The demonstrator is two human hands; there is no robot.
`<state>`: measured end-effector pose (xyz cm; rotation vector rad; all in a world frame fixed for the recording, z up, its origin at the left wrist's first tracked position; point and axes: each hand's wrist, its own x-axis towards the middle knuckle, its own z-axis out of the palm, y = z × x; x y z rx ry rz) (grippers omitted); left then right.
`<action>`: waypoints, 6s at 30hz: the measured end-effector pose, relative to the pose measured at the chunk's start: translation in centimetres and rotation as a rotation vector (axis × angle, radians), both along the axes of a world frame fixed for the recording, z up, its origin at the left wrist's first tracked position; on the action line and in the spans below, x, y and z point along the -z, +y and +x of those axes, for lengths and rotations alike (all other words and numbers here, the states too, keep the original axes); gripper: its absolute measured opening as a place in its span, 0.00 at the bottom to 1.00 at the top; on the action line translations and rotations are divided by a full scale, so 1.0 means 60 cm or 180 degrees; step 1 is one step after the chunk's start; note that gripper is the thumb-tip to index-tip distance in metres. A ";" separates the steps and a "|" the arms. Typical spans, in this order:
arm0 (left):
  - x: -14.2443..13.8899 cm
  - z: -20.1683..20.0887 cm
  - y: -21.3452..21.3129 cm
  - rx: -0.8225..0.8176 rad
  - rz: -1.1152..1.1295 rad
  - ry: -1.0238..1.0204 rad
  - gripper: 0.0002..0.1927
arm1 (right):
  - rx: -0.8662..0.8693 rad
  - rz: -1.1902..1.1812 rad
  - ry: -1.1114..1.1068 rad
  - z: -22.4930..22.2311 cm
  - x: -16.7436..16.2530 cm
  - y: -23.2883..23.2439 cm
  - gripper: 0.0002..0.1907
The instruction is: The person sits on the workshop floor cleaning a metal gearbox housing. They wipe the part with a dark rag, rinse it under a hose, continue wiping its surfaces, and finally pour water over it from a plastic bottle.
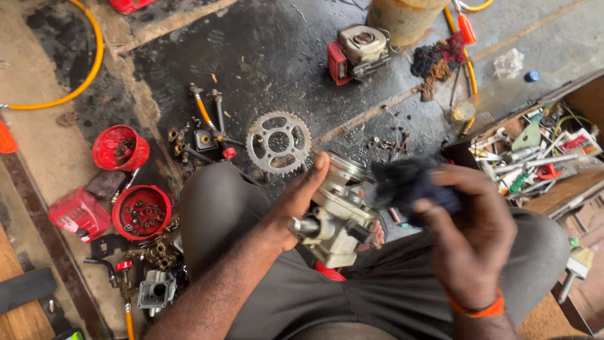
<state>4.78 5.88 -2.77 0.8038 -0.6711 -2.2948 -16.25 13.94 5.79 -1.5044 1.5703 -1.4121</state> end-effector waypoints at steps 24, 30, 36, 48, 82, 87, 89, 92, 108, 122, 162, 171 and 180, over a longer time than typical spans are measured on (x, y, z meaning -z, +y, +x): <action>0.003 -0.001 0.000 0.0400 -0.0310 -0.0197 0.36 | -0.0155 0.1379 -0.0539 -0.036 0.072 0.010 0.15; -0.005 -0.008 0.008 0.0529 -0.1115 -0.0455 0.33 | -0.0846 0.2168 -0.1865 -0.011 0.089 0.000 0.25; -0.019 0.001 0.007 0.0346 -0.2333 -0.0826 0.42 | -0.0613 0.2666 -0.2046 0.003 0.096 0.013 0.24; -0.016 -0.002 -0.001 0.0684 -0.1589 0.0149 0.47 | 0.0106 0.0448 0.0146 0.023 0.086 0.052 0.15; 0.007 0.016 0.088 0.2314 -0.0236 0.0545 0.36 | -0.2133 0.0946 0.0336 -0.055 0.009 0.118 0.15; 0.001 0.018 0.088 0.2385 -0.0156 0.0933 0.36 | -0.2100 0.0133 0.1660 -0.055 -0.026 0.107 0.16; -0.003 0.013 0.092 0.2360 0.0115 0.0894 0.35 | -0.2137 -0.0038 0.1600 -0.052 -0.027 0.100 0.13; -0.003 0.008 0.093 0.2297 0.0317 0.0952 0.33 | -0.1867 -0.0189 0.1433 -0.048 -0.017 0.093 0.11; 0.062 0.009 0.111 0.2015 0.0650 0.0386 0.29 | -0.2223 0.0212 0.2284 -0.050 -0.003 0.095 0.30; 0.059 0.006 0.111 0.2253 0.0132 0.0906 0.28 | -0.2073 0.1671 -0.0764 -0.062 -0.009 0.103 0.15; 0.080 -0.004 0.120 0.2109 0.0312 0.0864 0.21 | -0.2066 0.1069 0.1170 -0.082 0.041 0.130 0.21; 0.067 -0.024 0.127 0.2213 0.0042 0.0383 0.19 | -0.2447 0.1291 0.1173 -0.096 0.036 0.131 0.20; 0.065 -0.012 0.114 0.2011 0.0066 0.0623 0.20 | -0.1986 0.0602 0.1239 -0.067 0.054 0.115 0.23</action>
